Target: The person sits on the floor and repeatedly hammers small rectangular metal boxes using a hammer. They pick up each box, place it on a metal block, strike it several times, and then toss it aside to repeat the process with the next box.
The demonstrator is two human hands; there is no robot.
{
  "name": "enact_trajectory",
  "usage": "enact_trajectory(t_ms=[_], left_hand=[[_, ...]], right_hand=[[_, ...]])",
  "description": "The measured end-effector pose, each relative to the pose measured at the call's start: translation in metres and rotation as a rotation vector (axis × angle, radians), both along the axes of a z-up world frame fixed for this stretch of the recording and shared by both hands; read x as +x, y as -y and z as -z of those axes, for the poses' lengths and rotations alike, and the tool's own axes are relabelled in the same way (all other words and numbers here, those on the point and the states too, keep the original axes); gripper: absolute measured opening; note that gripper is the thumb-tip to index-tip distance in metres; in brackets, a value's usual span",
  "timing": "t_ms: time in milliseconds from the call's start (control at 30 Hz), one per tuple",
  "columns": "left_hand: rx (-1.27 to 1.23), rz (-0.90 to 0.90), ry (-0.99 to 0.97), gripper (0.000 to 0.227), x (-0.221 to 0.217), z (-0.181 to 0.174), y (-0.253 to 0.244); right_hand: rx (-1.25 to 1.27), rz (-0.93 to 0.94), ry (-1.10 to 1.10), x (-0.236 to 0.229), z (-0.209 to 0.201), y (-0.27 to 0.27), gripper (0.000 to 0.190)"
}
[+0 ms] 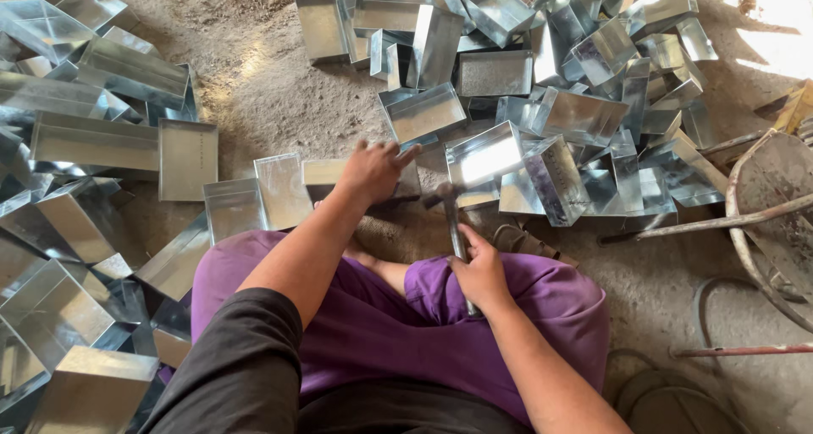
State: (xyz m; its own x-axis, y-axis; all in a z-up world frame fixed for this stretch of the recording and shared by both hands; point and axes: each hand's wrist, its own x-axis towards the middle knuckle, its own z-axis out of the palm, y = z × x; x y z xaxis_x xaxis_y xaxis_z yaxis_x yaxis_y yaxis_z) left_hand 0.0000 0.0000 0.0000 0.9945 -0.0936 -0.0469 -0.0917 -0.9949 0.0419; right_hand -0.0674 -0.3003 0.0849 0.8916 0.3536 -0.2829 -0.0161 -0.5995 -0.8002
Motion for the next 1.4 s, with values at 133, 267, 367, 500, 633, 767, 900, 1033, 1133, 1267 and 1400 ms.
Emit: enact_trajectory(t_ms=[133, 267, 367, 500, 633, 767, 900, 1033, 1133, 1267, 1400], left_hand=[[-0.070, -0.236, -0.082, 0.102, -0.035, -0.091, 0.002], [-0.128, -0.360, -0.107, 0.098, -0.071, -0.125, -0.014], [-0.056, -0.362, -0.036, 0.059, -0.079, -0.115, -0.011], [-0.037, -0.363, 0.188, 0.026, -0.074, -0.085, -0.011], [-0.015, -0.345, 0.260, 0.025, -0.073, -0.069, -0.014], [0.021, -0.325, 0.325, 0.019, -0.074, -0.070, -0.012], [-0.175, -0.315, 0.503, 0.010, -0.075, -0.076, -0.011], [-0.650, -0.285, 0.657, 0.024, -0.065, -0.069, -0.007], [-0.851, -0.407, 0.547, 0.032, -0.061, -0.050, 0.001], [-0.910, -0.410, 0.461, 0.022, -0.057, -0.022, 0.004], [-0.887, -0.392, 0.453, 0.021, -0.051, -0.010, 0.003]], right_hand=[[0.176, -0.110, 0.652, -0.010, -0.050, 0.002, 0.065], [0.340, -0.129, 1.071, -0.005, -0.090, 0.004, 0.063], [0.503, -0.033, 1.085, -0.006, -0.102, -0.003, 0.064], [0.506, -0.114, 1.403, 0.020, -0.089, -0.021, 0.066], [0.083, -0.230, 0.869, 0.023, -0.059, -0.037, 0.053], [0.027, -0.100, 0.520, 0.039, -0.045, -0.039, 0.051], [0.148, -0.029, 0.681, 0.039, -0.058, -0.018, 0.048], [0.221, 0.019, 0.874, 0.025, -0.091, -0.004, 0.045], [0.513, -0.066, 1.007, 0.022, -0.134, -0.002, 0.038], [0.755, -0.048, 1.180, 0.019, -0.187, -0.004, 0.034], [0.799, -0.108, 1.225, 0.022, -0.187, -0.032, 0.030]])
